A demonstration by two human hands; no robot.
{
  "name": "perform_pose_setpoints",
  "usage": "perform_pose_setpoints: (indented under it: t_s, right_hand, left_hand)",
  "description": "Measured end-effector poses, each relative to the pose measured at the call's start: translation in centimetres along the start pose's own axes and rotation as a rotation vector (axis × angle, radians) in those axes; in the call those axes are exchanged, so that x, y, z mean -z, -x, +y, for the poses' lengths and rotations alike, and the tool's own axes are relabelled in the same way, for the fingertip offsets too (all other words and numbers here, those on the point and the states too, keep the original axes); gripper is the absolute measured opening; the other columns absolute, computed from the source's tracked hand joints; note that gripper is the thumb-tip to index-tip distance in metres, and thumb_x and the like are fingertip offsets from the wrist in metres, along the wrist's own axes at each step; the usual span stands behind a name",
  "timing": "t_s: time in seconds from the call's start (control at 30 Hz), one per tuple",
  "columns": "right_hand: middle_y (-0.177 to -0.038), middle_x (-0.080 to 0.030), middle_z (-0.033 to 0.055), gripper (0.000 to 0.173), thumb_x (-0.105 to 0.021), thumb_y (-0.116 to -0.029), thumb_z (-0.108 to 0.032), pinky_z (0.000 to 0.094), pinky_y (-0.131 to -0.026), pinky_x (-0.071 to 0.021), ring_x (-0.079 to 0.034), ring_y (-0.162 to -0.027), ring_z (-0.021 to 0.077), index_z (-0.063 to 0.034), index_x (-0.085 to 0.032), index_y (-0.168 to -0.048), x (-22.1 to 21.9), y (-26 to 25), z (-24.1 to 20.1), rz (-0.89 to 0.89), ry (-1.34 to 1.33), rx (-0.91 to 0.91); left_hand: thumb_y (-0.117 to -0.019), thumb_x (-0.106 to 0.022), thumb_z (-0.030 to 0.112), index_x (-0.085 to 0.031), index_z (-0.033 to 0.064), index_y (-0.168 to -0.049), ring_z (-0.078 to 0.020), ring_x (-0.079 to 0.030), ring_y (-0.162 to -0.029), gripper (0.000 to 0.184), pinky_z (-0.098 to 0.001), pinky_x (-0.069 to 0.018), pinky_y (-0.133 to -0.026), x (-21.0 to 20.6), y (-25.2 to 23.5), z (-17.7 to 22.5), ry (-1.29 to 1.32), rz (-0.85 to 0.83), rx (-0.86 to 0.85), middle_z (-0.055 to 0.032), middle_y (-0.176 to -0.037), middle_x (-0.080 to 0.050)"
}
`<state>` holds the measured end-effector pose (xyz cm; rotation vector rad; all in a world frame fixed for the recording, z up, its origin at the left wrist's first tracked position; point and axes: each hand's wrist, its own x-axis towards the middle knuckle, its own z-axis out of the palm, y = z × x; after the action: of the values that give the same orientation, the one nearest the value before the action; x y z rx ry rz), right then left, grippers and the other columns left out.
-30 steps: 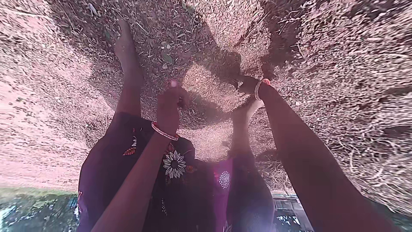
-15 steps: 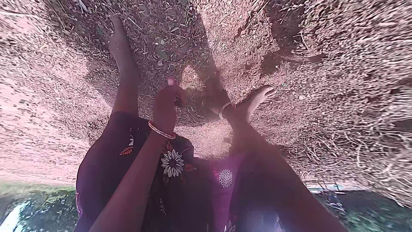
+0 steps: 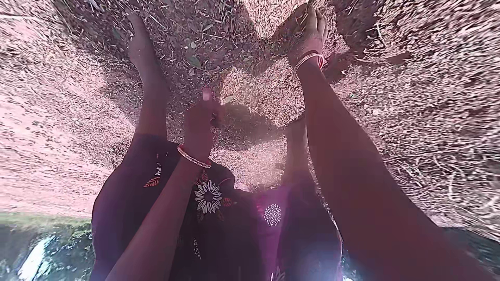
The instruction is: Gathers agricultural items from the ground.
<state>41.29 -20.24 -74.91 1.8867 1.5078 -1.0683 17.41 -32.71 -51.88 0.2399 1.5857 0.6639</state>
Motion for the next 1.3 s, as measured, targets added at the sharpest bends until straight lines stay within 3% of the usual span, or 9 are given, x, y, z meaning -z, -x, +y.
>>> perform_pose_setpoints:
  t_s: [0.17, 0.3, 0.43, 0.53, 0.63, 0.87, 1.0, 1.1, 1.3]
  right_hand:
    - [-0.163, -0.032, 0.0262, 0.088, -0.072, -0.0887, -0.011, 0.058, -0.11, -0.0453, -0.047, -0.141, 0.043, -0.0142, -0.027, -0.164, -3.8, 6.8, -2.8, -0.413, -0.098, 0.061]
    - [-0.14, -0.058, 0.0271, 0.054, -0.063, -0.0924, 0.008, 0.0587, -0.107, -0.0444, -0.059, -0.127, 0.0429, -0.0005, -0.053, -0.145, -0.5, 13.0, -0.7, -0.869, 0.031, 0.314]
    - [-0.155, -0.046, 0.0244, 0.063, -0.06, -0.0859, 0.013, 0.0541, -0.119, -0.0368, -0.044, -0.145, 0.0406, -0.0037, -0.056, -0.146, 1.2, 10.5, 3.2, -0.43, 0.014, 0.129]
    - [-0.169, -0.027, 0.0148, 0.083, -0.072, -0.0855, -0.014, 0.0592, -0.113, -0.0381, -0.034, -0.152, 0.0365, -0.0159, -0.036, -0.161, 1.0, 4.2, 2.8, 0.087, 0.033, -0.357]
    - [-0.171, -0.015, 0.0224, 0.1, -0.076, -0.0869, -0.029, 0.0591, -0.114, -0.0363, -0.031, -0.151, 0.0435, -0.0197, -0.017, -0.167, -0.9, 1.7, -0.9, -0.046, -0.018, -0.381]
    - [-0.138, -0.063, 0.0221, 0.039, -0.05, -0.1087, -0.016, 0.0587, -0.105, -0.0484, -0.063, -0.124, 0.0378, -0.0064, -0.055, -0.146, 0.8, 6.4, -0.5, -0.654, -0.125, 0.152]
    - [-0.167, -0.028, 0.0225, 0.08, -0.068, -0.0874, -0.01, 0.0633, -0.12, -0.0295, -0.029, -0.154, 0.042, -0.0145, -0.036, -0.161, 2.3, 5.5, 0.5, -0.262, 0.13, -0.198]
    - [-0.17, -0.011, 0.0249, 0.088, -0.07, -0.0908, -0.027, 0.0593, -0.117, -0.0356, -0.029, -0.152, 0.043, -0.0167, -0.023, -0.165, 0.6, 2.8, 0.9, -0.165, 0.007, -0.336]
    - [-0.149, -0.056, 0.0201, 0.055, -0.05, -0.0986, 0.006, 0.0427, -0.109, -0.0482, -0.059, -0.133, 0.0285, -0.0033, -0.045, -0.153, 0.1, 5.6, 2.6, -0.394, -0.364, 0.101]
  left_hand:
    - [-0.1115, -0.023, 0.044, -0.057, 0.0192, -0.079, -0.0035, -0.057, -0.07, 0.053, -0.0214, -0.0492, -0.069, -0.3, -0.1, -0.7, 0.011, 0.027, 0.001, 0.009, -0.073, -0.059]
    - [-0.1109, -0.026, 0.045, -0.058, 0.0189, -0.082, -0.0031, -0.057, -0.07, 0.051, -0.0208, -0.0492, -0.068, -0.4, -0.1, -0.4, 0.007, -0.005, -0.011, 0.0089, -0.075, -0.059]
    - [-0.1108, -0.026, 0.045, -0.058, 0.0184, -0.08, -0.0039, -0.056, -0.068, 0.052, -0.0224, -0.0495, -0.068, -0.2, -0.2, -0.6, 0.015, 0.002, -0.012, 0.0084, -0.074, -0.059]
    - [-0.1115, -0.026, 0.036, -0.057, 0.0183, -0.081, -0.0041, -0.057, -0.071, 0.047, -0.0238, -0.0507, -0.072, -0.5, -0.1, -1.2, 0.033, 0.019, -0.005, 0.009, -0.074, -0.058]
    - [-0.1111, -0.026, 0.033, -0.057, 0.0192, -0.077, -0.0036, -0.058, -0.071, 0.048, -0.0233, -0.0505, -0.071, -0.9, -0.3, -1.5, 0.026, 0.015, 0.027, 0.0099, -0.073, -0.059]
    - [-0.1115, -0.027, 0.032, -0.059, 0.0179, -0.079, -0.0036, -0.059, -0.075, 0.048, -0.0239, -0.0524, -0.074, -0.4, -0.1, -0.7, -0.001, -0.014, 0.028, 0.0098, -0.077, -0.061]
    - [-0.1112, -0.026, 0.032, -0.058, 0.0183, -0.078, -0.0035, -0.058, -0.073, 0.048, -0.0236, -0.0505, -0.073, -0.4, -0.2, -0.7, 0.009, -0.029, -0.001, 0.0098, -0.075, -0.059]
    - [-0.1107, -0.026, 0.032, -0.057, 0.0188, -0.079, -0.0039, -0.058, -0.073, 0.047, -0.0242, -0.0502, -0.073, -0.4, -0.2, -0.9, 0.012, -0.033, 0.008, 0.0099, -0.074, -0.058]
    - [-0.111, -0.026, 0.035, -0.058, 0.0188, -0.078, -0.0051, -0.059, -0.075, 0.049, -0.0251, -0.051, -0.073, -0.5, -0.1, -0.8, 0.01, -0.02, 0.02, 0.0093, -0.075, -0.06]
